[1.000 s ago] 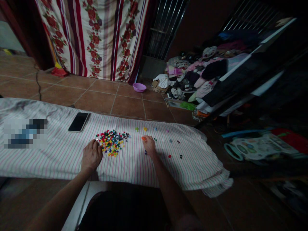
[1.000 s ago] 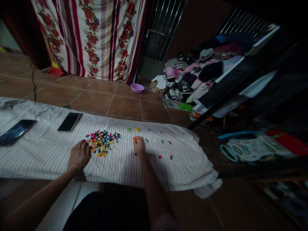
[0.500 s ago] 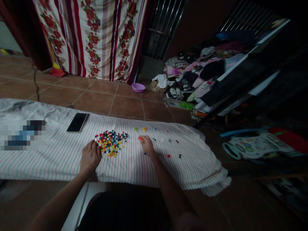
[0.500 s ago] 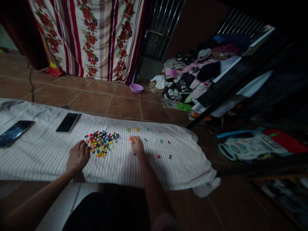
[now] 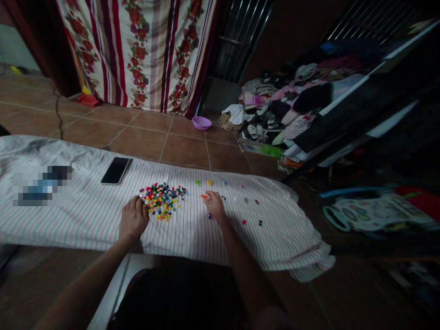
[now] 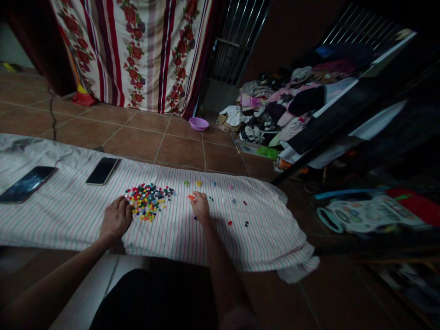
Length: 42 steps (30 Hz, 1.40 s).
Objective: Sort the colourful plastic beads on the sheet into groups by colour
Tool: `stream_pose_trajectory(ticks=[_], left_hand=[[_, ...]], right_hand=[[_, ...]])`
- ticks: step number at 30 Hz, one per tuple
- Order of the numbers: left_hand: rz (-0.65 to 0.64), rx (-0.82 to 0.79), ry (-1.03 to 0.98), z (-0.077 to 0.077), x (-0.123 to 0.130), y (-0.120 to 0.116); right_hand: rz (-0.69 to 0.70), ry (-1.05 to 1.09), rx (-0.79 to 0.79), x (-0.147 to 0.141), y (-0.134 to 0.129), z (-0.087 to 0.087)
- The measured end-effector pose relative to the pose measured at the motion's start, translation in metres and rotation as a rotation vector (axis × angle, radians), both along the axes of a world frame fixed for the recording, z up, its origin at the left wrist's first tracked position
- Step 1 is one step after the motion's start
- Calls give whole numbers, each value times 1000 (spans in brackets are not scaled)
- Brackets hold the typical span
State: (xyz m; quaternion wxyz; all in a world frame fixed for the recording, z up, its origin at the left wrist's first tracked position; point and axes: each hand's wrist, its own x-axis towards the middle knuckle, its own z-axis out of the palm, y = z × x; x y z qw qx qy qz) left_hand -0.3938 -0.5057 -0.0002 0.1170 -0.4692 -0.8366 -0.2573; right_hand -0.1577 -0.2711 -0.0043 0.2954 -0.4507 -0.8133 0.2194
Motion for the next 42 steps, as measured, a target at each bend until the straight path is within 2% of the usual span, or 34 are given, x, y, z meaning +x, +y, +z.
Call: stream_pose_trajectory(ticks=[5, 12, 15, 20, 25, 30, 37, 42], left_hand=[[9, -25, 14, 2, 0, 1], [12, -23, 14, 1, 0, 0], [31, -35, 39, 2, 1, 0], [31, -28, 34, 2, 1, 0], [28, -35, 30, 3, 1, 0], [28, -47, 48, 8, 3, -1], [11, -48, 49, 8, 1, -1], [-3, -48, 61, 6, 0, -1]], right_hand=[[20, 14, 36, -3, -13, 12], [325, 50, 20, -33, -64, 13], [394, 25, 22, -48, -84, 11], [380, -68, 38, -63, -102, 10], [344, -109, 107, -66, -112, 1], [304, -78, 163, -64, -120, -6], [314, -5, 193, -62, -125, -3], [227, 32, 172, -61, -126, -1]])
